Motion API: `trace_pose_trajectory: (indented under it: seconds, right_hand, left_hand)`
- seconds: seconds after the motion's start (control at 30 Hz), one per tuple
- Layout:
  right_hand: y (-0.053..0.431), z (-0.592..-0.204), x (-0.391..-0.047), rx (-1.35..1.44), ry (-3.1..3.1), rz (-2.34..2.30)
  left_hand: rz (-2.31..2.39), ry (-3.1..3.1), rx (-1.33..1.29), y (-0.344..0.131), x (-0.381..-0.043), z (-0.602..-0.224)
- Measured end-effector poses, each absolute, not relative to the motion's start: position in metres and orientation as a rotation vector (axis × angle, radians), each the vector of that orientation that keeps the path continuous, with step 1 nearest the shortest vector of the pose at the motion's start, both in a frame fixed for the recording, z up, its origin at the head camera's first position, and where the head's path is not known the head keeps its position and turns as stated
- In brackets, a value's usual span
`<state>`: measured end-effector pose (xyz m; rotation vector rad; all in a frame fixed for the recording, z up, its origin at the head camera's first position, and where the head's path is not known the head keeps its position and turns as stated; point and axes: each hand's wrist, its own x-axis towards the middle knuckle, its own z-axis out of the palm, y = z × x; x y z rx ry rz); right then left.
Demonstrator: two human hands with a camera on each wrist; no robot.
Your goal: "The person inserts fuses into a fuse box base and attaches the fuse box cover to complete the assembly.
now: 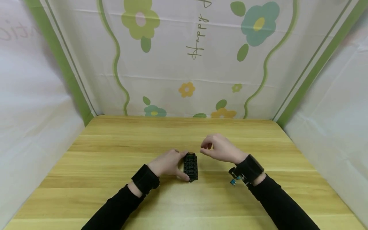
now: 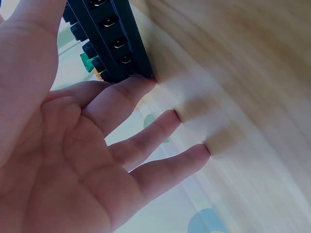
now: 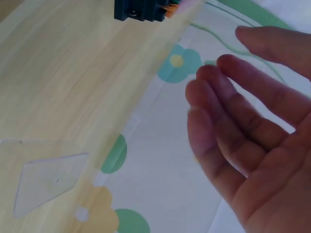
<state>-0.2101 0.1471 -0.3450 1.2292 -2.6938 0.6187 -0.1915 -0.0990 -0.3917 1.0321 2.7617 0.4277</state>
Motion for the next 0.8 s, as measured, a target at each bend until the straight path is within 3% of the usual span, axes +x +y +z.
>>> trace_pose_trajectory:
  seconds: [0.8]
  right_hand:
    - [0.204, -0.359, -0.191, 1.003, -2.782, 0.706]
  left_hand:
    - [0.457, 2.766, 1.014, -0.098, -0.189, -0.392]
